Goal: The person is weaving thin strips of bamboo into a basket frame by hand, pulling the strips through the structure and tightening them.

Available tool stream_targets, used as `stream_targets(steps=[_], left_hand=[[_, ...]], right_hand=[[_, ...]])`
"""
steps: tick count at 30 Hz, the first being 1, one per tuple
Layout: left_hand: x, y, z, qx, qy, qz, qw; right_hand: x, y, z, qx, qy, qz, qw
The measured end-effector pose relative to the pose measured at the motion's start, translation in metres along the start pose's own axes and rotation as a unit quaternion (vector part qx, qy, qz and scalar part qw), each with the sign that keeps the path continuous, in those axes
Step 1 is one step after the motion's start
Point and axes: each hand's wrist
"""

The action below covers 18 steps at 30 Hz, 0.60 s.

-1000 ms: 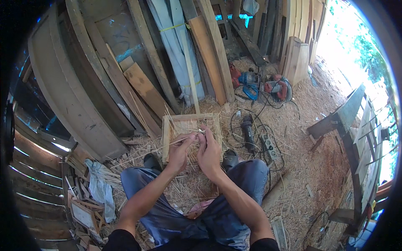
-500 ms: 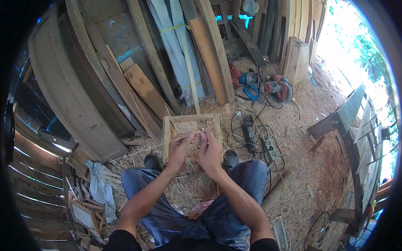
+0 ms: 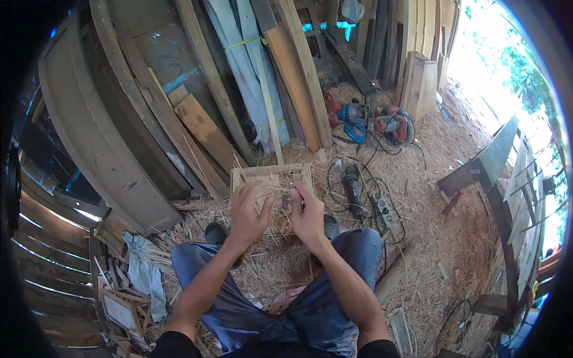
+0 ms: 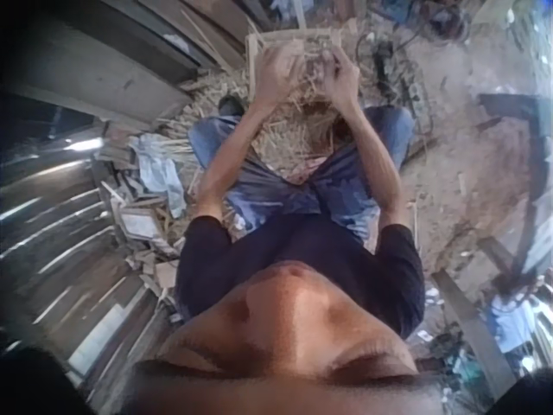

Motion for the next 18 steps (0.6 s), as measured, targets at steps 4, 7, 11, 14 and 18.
stream_targets(steps=[4,7,11,14,18], left_hand=[[-0.011,-0.017,0.016,0.148,-0.235,0.073,0.958],[-0.007,-0.013,0.000,0.157,-0.273,0.116,0.942],[-0.005,-0.010,-0.008,0.176,-0.302,0.116,0.930],[-0.004,-0.009,-0.009,0.188,-0.312,0.122,0.923],[-0.008,-0.013,-0.008,0.152,-0.279,0.097,0.943]], right_hand=[[0.006,0.005,0.002,-0.020,0.023,0.046,0.998],[0.016,0.011,0.001,0.020,0.008,0.039,0.999],[0.017,0.009,0.006,0.049,-0.039,0.048,0.997],[0.016,0.011,-0.001,0.056,-0.043,0.057,0.996],[0.019,0.018,-0.007,0.127,-0.063,0.027,0.990]])
Point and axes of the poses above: each hand's wrist, its own y-axis towards the middle knuckle, its own x-axis out of the back of the hand, z = x × y, and after that the axes turned 15 degrees about -x, right-handed
